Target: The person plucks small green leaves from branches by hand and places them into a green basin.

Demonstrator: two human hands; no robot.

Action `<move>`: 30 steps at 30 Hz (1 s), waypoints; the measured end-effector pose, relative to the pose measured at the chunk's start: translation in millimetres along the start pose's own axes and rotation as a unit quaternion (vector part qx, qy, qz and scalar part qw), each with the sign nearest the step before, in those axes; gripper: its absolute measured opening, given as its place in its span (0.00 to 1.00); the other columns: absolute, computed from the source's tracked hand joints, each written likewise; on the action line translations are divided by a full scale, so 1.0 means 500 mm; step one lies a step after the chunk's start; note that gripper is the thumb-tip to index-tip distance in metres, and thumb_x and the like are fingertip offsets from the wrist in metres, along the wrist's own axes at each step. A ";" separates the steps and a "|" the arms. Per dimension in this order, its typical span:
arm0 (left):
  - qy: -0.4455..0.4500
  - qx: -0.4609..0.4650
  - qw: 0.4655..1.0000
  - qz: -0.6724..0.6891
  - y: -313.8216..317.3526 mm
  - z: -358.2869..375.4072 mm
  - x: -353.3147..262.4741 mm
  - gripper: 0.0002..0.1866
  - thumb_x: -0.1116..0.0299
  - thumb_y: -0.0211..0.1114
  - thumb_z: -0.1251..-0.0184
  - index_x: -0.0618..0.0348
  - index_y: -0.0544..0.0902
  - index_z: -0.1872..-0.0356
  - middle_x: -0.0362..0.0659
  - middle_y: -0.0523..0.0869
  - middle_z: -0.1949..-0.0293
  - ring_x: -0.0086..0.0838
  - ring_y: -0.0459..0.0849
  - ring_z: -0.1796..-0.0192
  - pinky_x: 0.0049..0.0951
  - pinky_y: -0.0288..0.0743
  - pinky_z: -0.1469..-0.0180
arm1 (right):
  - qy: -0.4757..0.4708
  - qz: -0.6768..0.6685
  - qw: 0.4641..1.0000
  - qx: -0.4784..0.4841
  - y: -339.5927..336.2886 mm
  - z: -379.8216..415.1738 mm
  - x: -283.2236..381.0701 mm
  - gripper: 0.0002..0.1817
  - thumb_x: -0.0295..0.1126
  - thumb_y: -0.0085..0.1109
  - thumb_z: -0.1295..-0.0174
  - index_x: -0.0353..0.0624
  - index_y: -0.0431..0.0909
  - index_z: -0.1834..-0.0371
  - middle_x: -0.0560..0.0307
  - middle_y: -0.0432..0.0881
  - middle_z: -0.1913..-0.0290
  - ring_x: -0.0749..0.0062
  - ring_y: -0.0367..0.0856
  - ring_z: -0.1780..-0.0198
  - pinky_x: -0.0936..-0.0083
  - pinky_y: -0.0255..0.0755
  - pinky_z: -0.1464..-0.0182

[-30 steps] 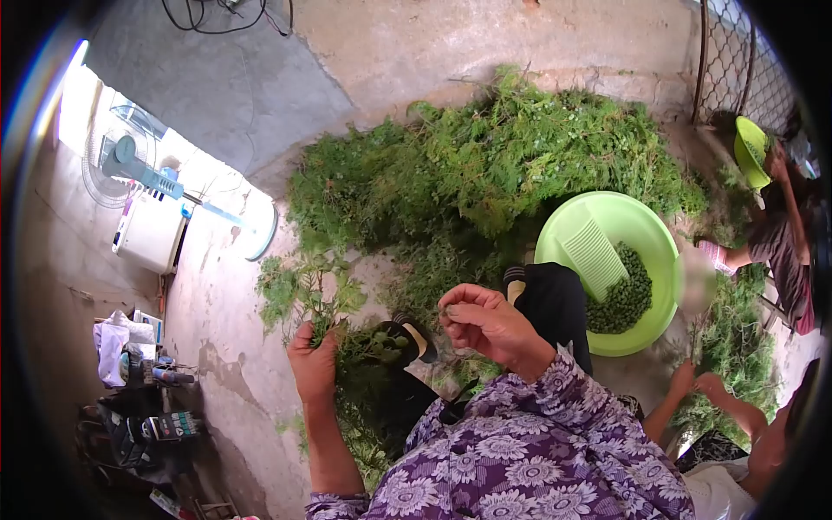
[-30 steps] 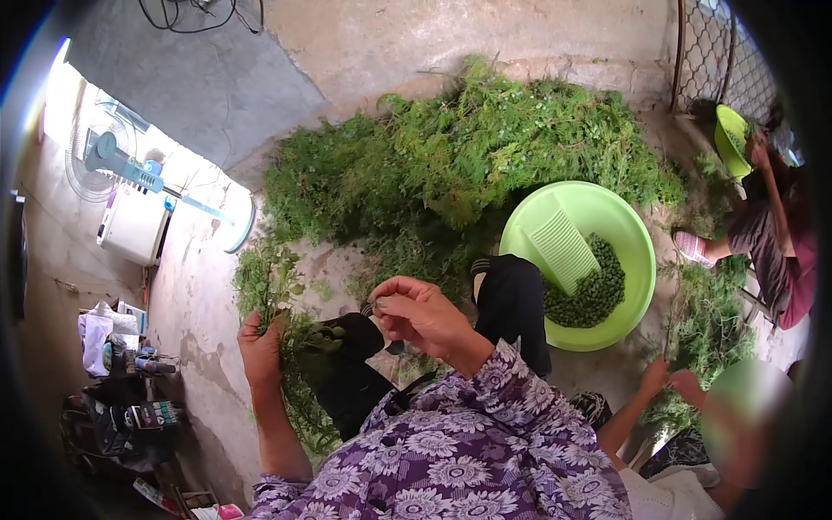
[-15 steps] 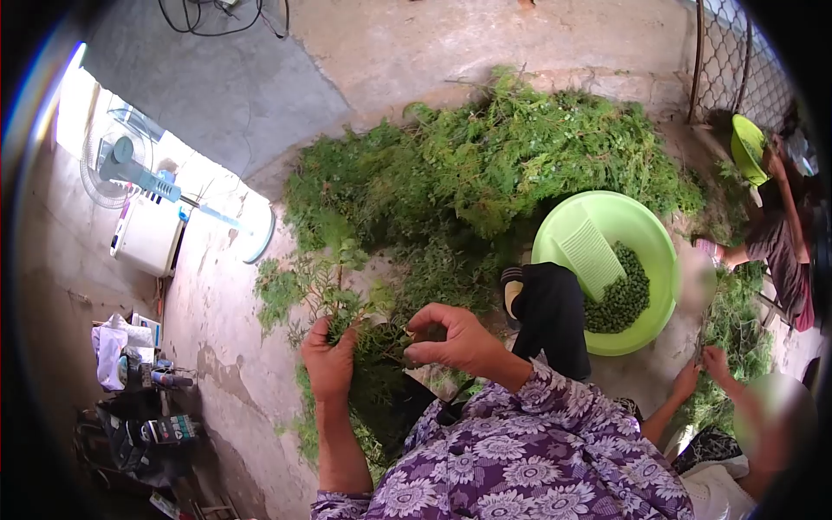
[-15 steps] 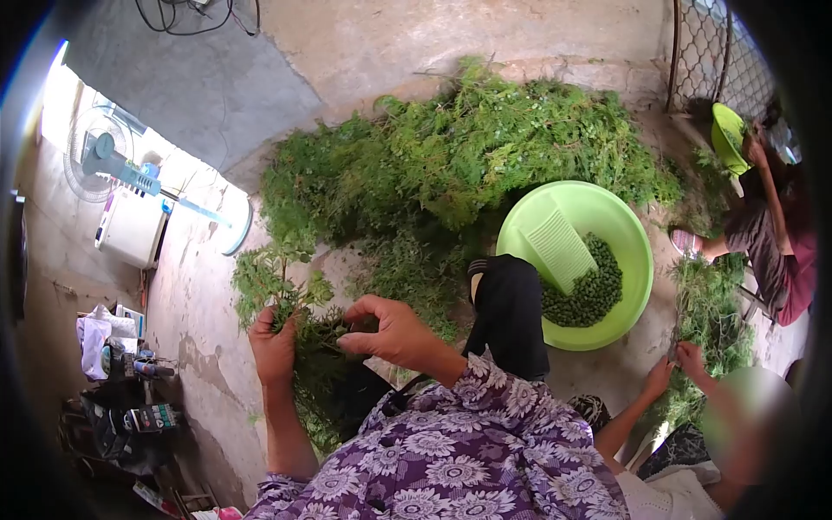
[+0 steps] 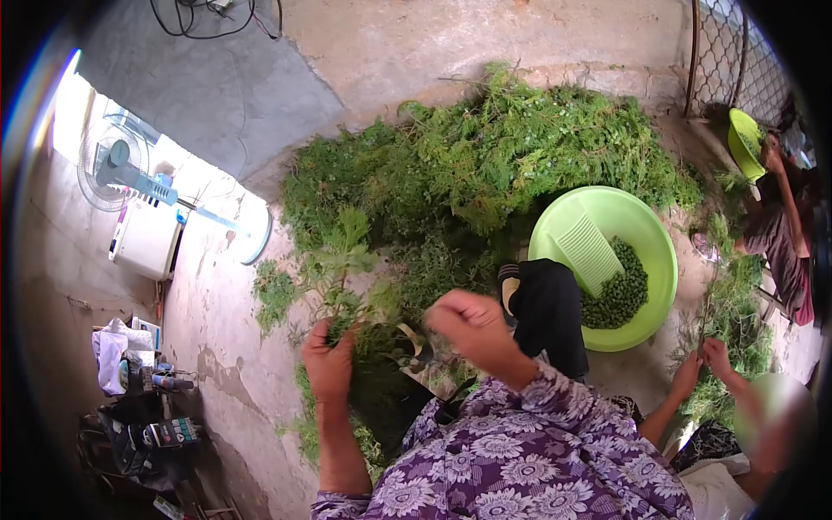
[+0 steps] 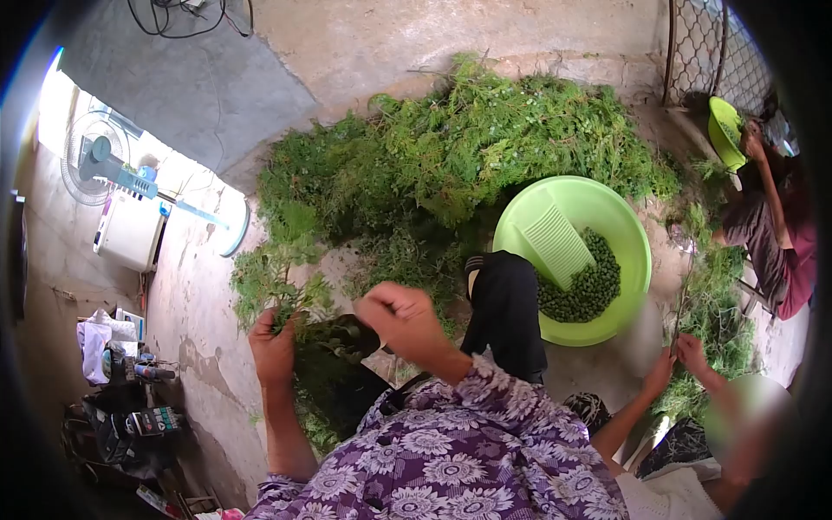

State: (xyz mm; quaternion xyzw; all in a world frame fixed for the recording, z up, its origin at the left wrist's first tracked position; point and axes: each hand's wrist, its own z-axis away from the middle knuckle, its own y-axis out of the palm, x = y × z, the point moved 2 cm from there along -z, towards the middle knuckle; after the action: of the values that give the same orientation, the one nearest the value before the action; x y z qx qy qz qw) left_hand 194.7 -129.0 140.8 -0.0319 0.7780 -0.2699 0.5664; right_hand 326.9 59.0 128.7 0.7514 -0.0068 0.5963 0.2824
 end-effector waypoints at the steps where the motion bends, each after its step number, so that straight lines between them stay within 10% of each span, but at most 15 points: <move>1: 0.000 0.000 1.000 0.000 -0.002 0.001 -0.004 0.09 0.81 0.62 0.49 0.66 0.78 0.65 0.35 0.79 0.69 0.16 0.72 0.68 0.18 0.68 0.64 | 0.032 -0.071 0.997 -0.020 -0.021 -0.005 0.008 0.07 0.29 0.57 0.44 0.36 0.75 0.73 0.65 0.74 0.78 0.90 0.67 0.75 0.87 0.63 0.74; 10: -0.052 -0.014 0.994 0.097 -0.007 0.001 -0.016 0.07 0.80 0.62 0.46 0.66 0.79 0.65 0.34 0.80 0.71 0.14 0.71 0.69 0.17 0.67 0.66 | 0.267 -0.111 0.948 0.131 -0.023 -0.006 -0.076 0.14 0.27 0.51 0.42 0.39 0.68 0.52 0.60 0.76 0.59 0.82 0.75 0.67 0.89 0.66 0.73; 20: -0.042 -0.021 0.997 0.067 -0.004 0.004 0.008 0.07 0.79 0.63 0.46 0.68 0.78 0.65 0.33 0.78 0.72 0.14 0.70 0.69 0.17 0.66 0.66 | 0.258 -0.247 0.921 0.154 0.011 -0.011 -0.074 0.15 0.36 0.53 0.39 0.38 0.70 0.55 0.60 0.75 0.71 0.87 0.70 0.76 0.92 0.58 0.81; 30: -0.056 -0.010 0.993 0.102 -0.002 0.005 -0.006 0.06 0.78 0.64 0.46 0.67 0.78 0.67 0.32 0.76 0.73 0.14 0.68 0.70 0.17 0.64 0.68 | 0.216 -0.213 0.946 0.115 0.006 -0.015 -0.045 0.08 0.25 0.55 0.43 0.38 0.72 0.60 0.64 0.73 0.74 0.86 0.69 0.77 0.91 0.61 0.78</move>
State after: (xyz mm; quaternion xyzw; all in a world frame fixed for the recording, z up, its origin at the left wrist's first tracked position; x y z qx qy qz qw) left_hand 197.6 -129.7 143.2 0.0264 0.7469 -0.2008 0.6334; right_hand 312.8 52.1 110.6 0.6156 0.2831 0.6672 0.3094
